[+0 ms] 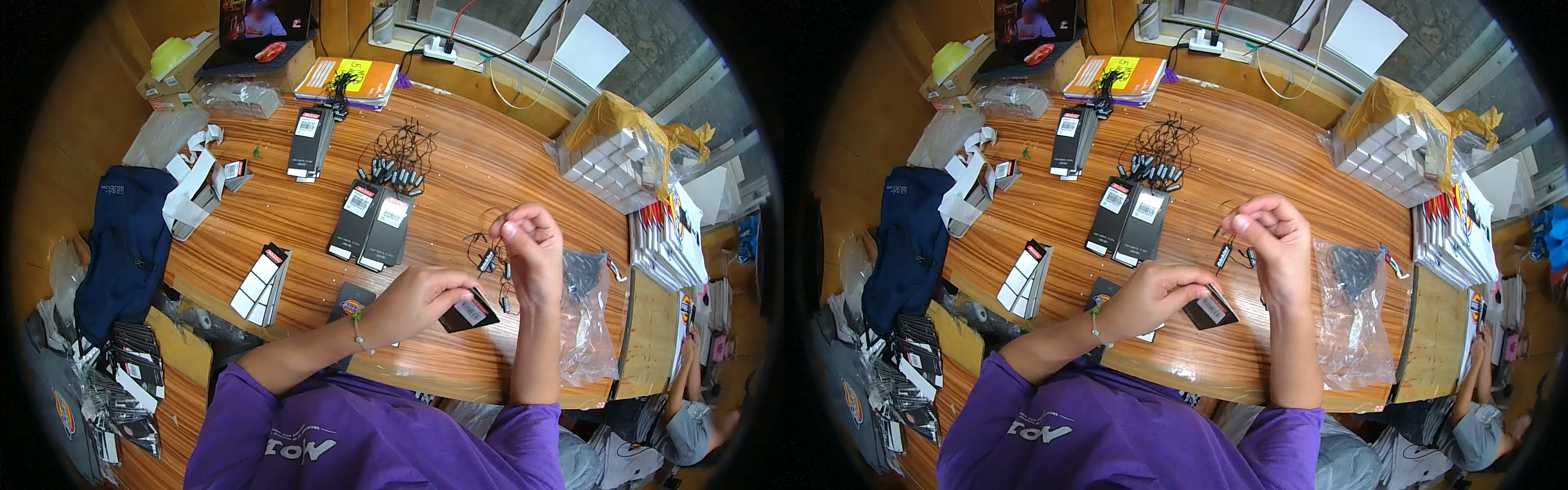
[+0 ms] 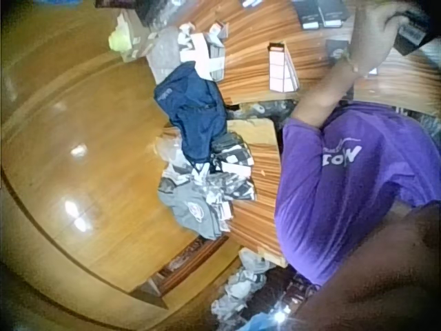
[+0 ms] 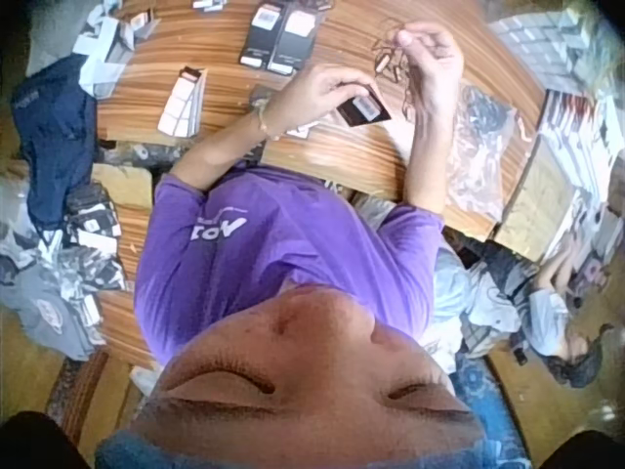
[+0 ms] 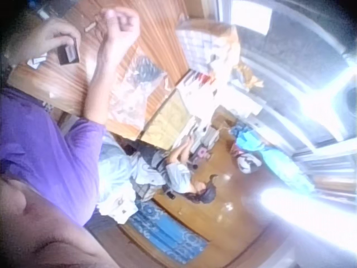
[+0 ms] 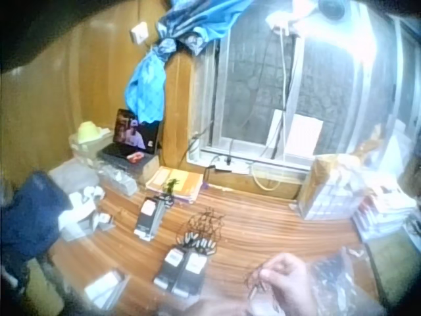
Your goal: The person repeatedly picks up small black boxes and thin black cables from a wooden table, inserts the cable into the box, and places the assembled unit on a growing stack. The person handles the items one at a time and continues the process throughout the clip.
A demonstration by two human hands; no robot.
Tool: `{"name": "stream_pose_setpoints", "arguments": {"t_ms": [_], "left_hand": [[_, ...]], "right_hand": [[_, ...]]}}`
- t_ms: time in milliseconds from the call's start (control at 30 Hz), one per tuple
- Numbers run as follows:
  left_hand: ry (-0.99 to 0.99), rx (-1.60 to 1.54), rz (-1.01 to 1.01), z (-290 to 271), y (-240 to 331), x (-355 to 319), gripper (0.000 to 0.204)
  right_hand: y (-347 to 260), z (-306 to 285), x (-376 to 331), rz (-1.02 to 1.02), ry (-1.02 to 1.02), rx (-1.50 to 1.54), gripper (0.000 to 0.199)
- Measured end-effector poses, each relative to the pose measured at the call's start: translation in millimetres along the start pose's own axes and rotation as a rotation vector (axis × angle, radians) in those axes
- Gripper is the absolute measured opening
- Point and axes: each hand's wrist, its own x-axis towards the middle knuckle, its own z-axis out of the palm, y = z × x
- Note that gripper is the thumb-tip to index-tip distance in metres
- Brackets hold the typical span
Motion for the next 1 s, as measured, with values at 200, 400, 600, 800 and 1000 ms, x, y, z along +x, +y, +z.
{"name": "stream_pose_setpoints", "arguments": {"t_ms": [200,400,600,800,1000], "left_hand": [[-0.065,-0.007,-0.071,-1,-9,-9,0.020],[0.101,-0.147,-0.094,-10,-16,-11,0.019],[0.398,-0.168,0.047,-25,-10,0,0.020],[0.405,-0.311,-0.029,-30,-12,1,0.020],[0.420,-0.289,-0.014,-25,-7,-3,0.019]], "right_hand": [[-13,-25,8,-0.077,0.129,0.247,0.013],[-31,-32,3,-0.064,0.139,0.496,0.015],[-24,-6,-11,-0.122,-0.028,-0.161,0.011],[-2,31,-20,-0.241,-0.092,-0.819,0.014],[10,43,-29,-0.258,-0.079,-0.868,0.013]]}}
